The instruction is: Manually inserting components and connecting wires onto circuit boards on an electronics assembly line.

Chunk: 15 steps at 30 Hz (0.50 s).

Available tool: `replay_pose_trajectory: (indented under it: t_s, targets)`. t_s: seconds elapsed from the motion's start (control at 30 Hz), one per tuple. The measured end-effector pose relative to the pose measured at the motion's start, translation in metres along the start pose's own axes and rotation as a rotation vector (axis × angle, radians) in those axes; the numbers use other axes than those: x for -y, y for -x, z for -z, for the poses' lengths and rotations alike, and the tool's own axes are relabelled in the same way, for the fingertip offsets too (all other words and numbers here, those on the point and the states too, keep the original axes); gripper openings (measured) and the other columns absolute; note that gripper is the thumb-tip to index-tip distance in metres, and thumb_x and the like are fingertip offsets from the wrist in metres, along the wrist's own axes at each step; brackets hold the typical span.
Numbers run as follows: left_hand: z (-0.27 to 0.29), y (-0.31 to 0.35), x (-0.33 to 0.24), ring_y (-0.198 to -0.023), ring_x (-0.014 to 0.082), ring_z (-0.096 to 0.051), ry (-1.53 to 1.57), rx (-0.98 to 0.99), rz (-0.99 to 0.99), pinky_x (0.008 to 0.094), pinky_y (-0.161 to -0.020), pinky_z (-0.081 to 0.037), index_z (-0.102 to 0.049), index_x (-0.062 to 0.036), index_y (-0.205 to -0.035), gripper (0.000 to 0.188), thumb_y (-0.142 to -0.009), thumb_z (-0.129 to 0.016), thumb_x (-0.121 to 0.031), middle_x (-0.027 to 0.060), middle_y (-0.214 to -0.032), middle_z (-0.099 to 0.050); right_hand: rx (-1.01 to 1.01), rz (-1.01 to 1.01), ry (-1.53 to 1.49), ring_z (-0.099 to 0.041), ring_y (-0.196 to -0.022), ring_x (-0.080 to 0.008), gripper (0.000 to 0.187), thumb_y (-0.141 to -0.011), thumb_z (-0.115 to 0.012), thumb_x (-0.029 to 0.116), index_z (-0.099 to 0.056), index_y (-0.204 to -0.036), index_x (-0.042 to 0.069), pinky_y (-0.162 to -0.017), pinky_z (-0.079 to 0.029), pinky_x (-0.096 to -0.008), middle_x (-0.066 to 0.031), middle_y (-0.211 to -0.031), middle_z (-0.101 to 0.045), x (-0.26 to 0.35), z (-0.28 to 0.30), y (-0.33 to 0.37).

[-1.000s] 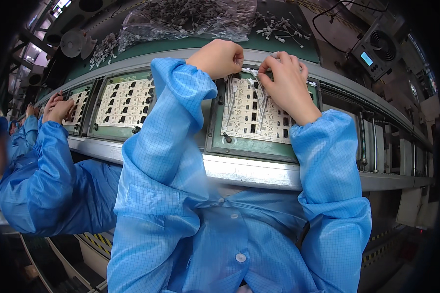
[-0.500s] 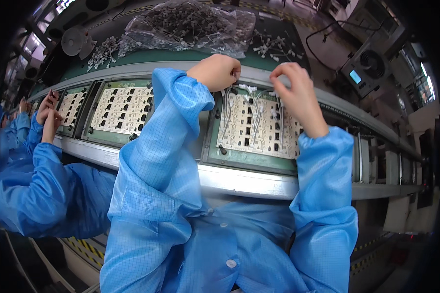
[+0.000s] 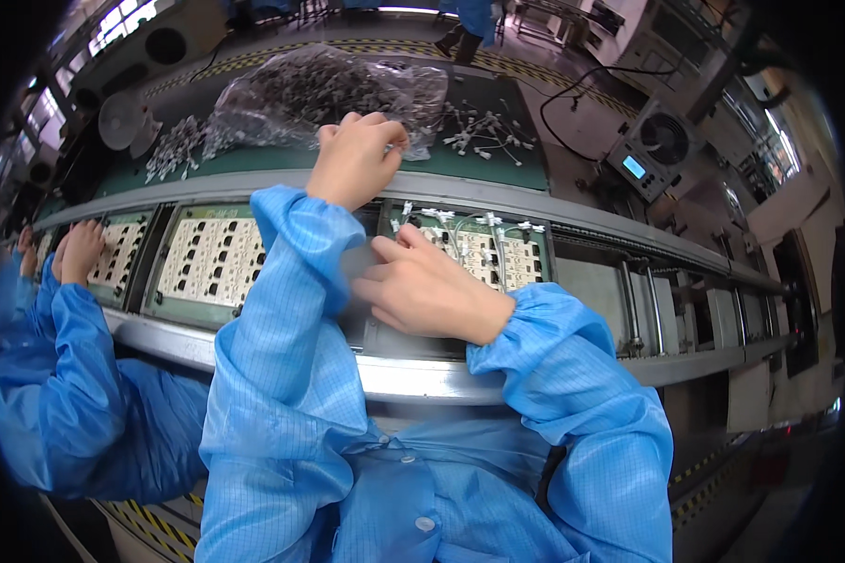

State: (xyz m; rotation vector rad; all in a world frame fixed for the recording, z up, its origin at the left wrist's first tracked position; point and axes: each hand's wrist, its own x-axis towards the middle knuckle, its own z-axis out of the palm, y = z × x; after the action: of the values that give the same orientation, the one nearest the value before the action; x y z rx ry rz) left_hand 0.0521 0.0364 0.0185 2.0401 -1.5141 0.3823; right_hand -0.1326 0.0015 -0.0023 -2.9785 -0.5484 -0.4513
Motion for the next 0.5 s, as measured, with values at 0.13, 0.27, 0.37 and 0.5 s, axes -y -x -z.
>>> replay_pose_trajectory:
  t_s: [0.13, 0.27, 0.37, 0.5]
  targets:
    - [0.0, -0.001, -0.007, -0.105, 0.0279, -0.059, -0.035, -0.019, -0.057, 0.0462, -0.09, -0.041, -0.07, -0.0136, -0.097, 0.012, -0.086, -0.065, -0.016, 0.002, -0.104, -0.067, 0.063, 0.031, 0.132, -0.055, -0.097, -0.0187, 0.016, -0.085, -0.069, 0.033, -0.07, -0.09, 0.018, -0.085, -0.038, -0.0397, 0.0029, -0.079, -0.064, -0.005, -0.008, 0.0]
    - [-0.005, -0.004, -0.003, -0.1, 0.029, -0.061, -0.037, -0.086, -0.158, 0.0426, -0.085, -0.044, -0.07, -0.0116, -0.095, 0.01, -0.086, -0.066, -0.015, 0.0032, -0.101, -0.069, -0.004, 0.037, 0.132, -0.055, -0.094, -0.0186, 0.015, -0.083, -0.064, 0.028, -0.071, -0.086, 0.015, -0.086, -0.037, -0.0408, 0.0041, -0.068, -0.063, -0.01, -0.016, 0.002]
    - [0.0, -0.004, 0.0, -0.095, 0.0311, -0.061, -0.037, -0.08, -0.192, 0.0411, -0.084, -0.045, -0.069, -0.0079, -0.093, 0.008, -0.087, -0.065, -0.011, 0.0065, -0.097, -0.069, -0.047, 0.002, 0.166, -0.056, -0.086, -0.0187, 0.013, -0.083, -0.064, 0.027, -0.068, -0.078, 0.015, -0.088, -0.035, -0.0389, 0.001, -0.06, -0.06, -0.009, -0.017, 0.009]
    - [0.003, -0.004, -0.006, -0.096, 0.0303, -0.061, -0.055, -0.052, -0.228, 0.0402, -0.085, -0.045, -0.068, -0.0068, -0.093, 0.007, -0.087, -0.064, -0.008, 0.0074, -0.097, -0.068, 0.075, -0.079, 0.246, -0.06, -0.073, -0.0201, 0.013, -0.085, -0.059, 0.022, -0.065, -0.076, 0.015, -0.089, -0.036, -0.0414, -0.0007, -0.059, -0.059, -0.017, 0.017, 0.067]
